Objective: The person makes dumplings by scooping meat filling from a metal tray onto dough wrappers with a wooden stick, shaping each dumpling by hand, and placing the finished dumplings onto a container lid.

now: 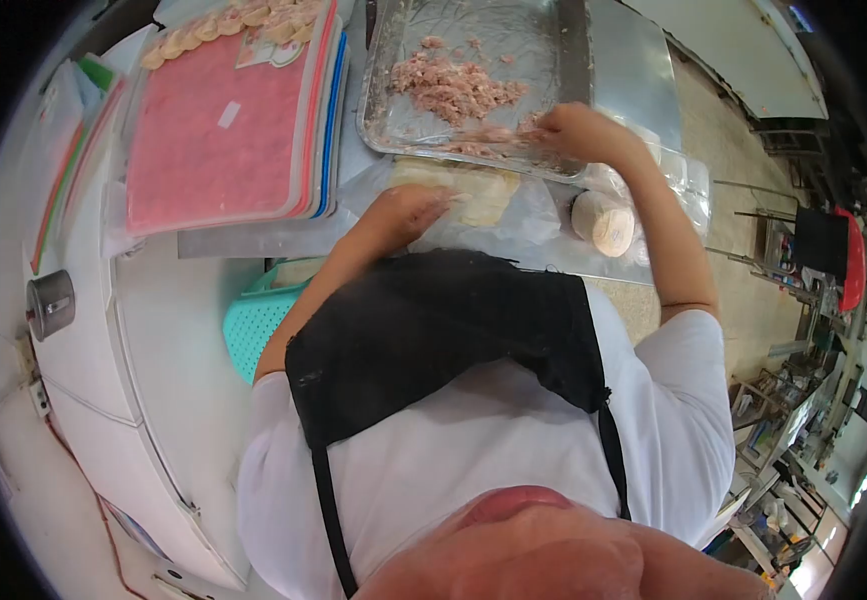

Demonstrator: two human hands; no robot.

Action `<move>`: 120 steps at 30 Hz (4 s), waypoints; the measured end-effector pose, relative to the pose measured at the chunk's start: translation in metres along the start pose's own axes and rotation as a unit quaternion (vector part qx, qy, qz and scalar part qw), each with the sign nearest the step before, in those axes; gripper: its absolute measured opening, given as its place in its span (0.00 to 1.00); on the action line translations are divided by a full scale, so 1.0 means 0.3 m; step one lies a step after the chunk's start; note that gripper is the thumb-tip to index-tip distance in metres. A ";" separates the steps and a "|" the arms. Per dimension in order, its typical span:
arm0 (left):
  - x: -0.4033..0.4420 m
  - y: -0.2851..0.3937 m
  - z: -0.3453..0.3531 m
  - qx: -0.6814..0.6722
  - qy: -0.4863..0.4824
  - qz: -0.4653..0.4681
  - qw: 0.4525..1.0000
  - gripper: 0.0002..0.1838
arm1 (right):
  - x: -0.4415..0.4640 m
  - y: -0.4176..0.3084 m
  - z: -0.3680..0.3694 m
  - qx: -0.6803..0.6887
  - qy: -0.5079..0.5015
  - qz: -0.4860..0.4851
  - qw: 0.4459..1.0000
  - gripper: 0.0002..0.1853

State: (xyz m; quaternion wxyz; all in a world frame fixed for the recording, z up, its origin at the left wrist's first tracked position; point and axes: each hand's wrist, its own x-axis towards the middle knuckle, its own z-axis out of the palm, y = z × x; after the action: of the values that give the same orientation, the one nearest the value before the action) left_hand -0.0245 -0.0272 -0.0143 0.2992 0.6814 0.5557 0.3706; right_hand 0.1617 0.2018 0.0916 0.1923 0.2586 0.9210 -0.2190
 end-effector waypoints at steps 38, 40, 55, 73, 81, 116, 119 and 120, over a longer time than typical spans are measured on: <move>0.184 0.123 -0.126 -0.670 0.288 -0.174 0.662 0.24 | 0.056 -0.078 0.072 0.515 0.113 -0.026 0.850 0.17; 0.294 0.217 -0.142 -0.666 0.335 -0.151 0.650 0.26 | 0.046 -0.102 0.057 0.570 0.130 -0.050 0.810 0.17; 0.429 0.188 -0.075 -0.689 0.332 -0.082 0.638 0.44 | -0.048 0.041 0.094 0.063 0.391 -0.159 0.904 0.13; 0.440 0.242 -0.024 -0.675 0.423 -0.151 0.586 0.43 | -0.110 0.099 -0.038 -0.085 0.220 -0.155 0.959 0.13; 0.442 0.146 -0.063 -0.701 0.474 -0.097 0.524 0.35 | -0.030 0.143 -0.039 0.060 0.293 -0.249 0.921 0.15; 0.379 0.230 -0.155 0.029 0.299 0.020 0.954 0.35 | 0.009 0.339 -0.076 0.201 0.214 -0.187 0.938 0.16; 0.393 0.286 -0.198 0.069 0.198 -0.016 0.978 0.30 | -0.105 0.242 -0.134 0.252 0.184 -0.230 0.922 0.17; 0.398 0.287 -0.204 0.075 0.149 -0.034 0.985 0.29 | -0.140 0.187 -0.145 0.233 0.183 -0.221 0.929 0.18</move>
State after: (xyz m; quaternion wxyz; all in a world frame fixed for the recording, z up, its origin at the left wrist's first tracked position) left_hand -0.0168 0.0718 0.1101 0.1738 0.6197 0.6429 0.4152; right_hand 0.2160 0.2504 0.1302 -0.0989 0.1214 0.8972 -0.4130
